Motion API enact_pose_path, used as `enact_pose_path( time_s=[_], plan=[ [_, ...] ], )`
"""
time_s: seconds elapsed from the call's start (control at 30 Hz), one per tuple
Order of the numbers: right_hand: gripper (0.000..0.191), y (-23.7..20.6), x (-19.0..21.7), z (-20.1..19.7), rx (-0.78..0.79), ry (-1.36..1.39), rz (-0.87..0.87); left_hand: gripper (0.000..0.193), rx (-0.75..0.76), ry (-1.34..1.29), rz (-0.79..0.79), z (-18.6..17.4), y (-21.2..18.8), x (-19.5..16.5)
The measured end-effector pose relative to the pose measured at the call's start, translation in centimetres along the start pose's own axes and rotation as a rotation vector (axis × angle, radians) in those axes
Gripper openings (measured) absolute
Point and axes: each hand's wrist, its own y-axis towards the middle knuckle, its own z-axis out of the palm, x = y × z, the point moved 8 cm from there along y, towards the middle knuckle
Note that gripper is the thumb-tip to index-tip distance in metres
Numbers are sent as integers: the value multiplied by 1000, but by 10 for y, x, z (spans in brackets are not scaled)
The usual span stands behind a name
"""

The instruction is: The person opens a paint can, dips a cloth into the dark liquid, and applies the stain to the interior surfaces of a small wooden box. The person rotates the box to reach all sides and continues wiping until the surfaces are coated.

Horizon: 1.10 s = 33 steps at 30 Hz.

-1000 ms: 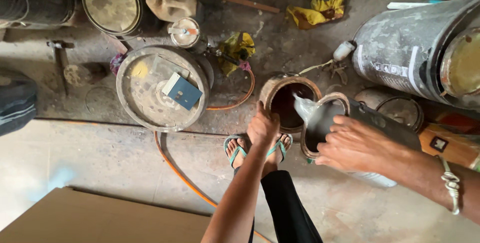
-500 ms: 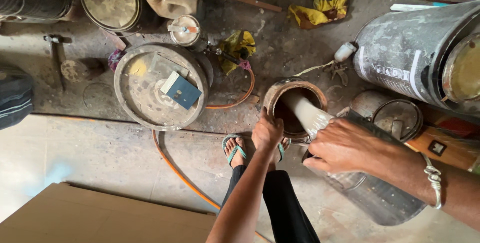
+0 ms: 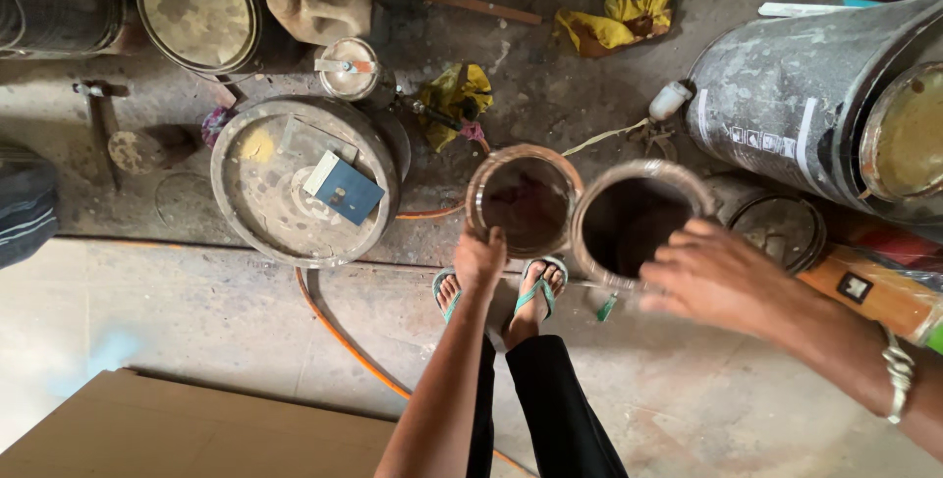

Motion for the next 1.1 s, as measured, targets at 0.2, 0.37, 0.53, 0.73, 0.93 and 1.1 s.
enact_pose_path(
  time_s=[0.2, 0.37, 0.53, 0.73, 0.93, 1.1],
  plan=[
    [25, 48, -69, 21, -533, -19, 299, 47, -164, 50, 152, -37, 1, -13],
    [19, 97, -79, 25, -893, 69, 455, 42, -27, 19, -37, -36, 6, 17],
    [23, 80, -80, 40, -1168, 235, 530, 45, -102, 100, 218, -27, 7, 23],
    [73, -20, -153, 171, -1468, 2369, 1037, 40, 58, 72, 67, 9, -15, 30],
    [71, -67, -222, 190, -1455, 2649, 841, 42, 117, 107, 181, 28, -41, 3],
    [33, -64, -211, 178, -1354, 2680, 707, 36, 97, 134, 320, 36, -55, -14]
  ],
)
